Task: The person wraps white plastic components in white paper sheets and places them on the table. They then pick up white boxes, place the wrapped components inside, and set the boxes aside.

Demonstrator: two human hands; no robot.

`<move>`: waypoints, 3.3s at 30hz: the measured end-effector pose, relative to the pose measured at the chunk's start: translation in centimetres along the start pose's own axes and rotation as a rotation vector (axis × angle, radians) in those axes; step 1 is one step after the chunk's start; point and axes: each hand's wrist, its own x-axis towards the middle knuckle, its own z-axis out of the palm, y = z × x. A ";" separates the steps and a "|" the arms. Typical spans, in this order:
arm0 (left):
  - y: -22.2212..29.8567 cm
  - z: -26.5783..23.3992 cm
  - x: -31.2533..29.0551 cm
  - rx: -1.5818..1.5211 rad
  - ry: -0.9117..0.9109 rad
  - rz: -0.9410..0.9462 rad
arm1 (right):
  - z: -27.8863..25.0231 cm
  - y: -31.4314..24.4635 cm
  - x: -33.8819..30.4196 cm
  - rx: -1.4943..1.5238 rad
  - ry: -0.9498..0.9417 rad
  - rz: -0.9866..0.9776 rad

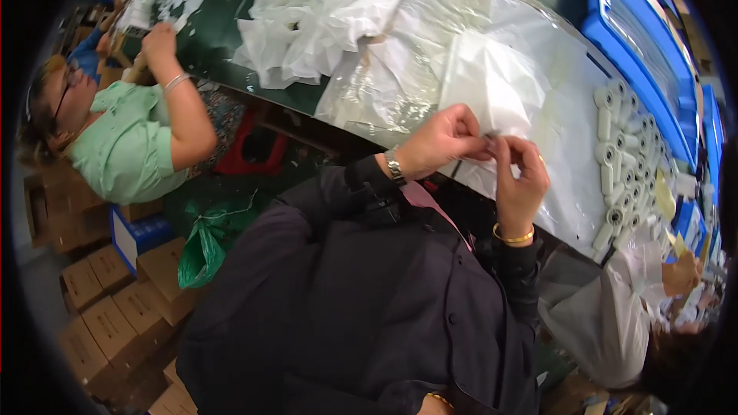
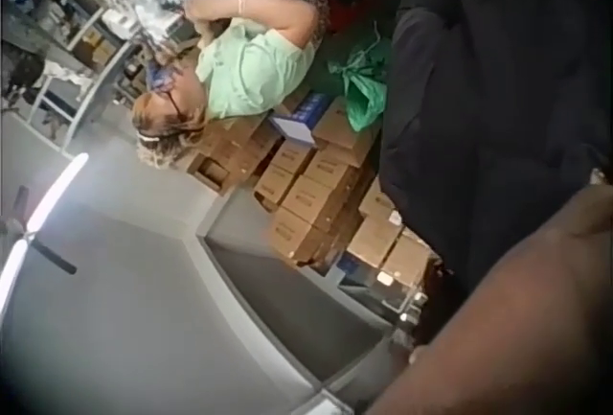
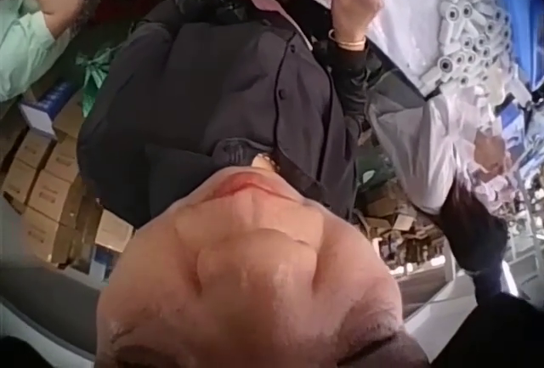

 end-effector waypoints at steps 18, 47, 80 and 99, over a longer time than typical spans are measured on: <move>1.0 0.3 -0.3 0.164 0.018 -0.041 | -0.1 1.1 1.3 -0.061 0.173 0.085; 2.7 2.5 -0.7 -0.208 -0.172 -0.063 | -1.8 -4.2 0.7 0.241 -0.334 -0.446; 8.0 -12.0 -3.0 1.915 0.964 0.844 | -5.8 4.8 0.1 -0.036 0.081 0.065; 3.6 -3.8 0.1 1.655 0.128 0.848 | -12.3 10.7 3.9 -0.487 0.408 0.579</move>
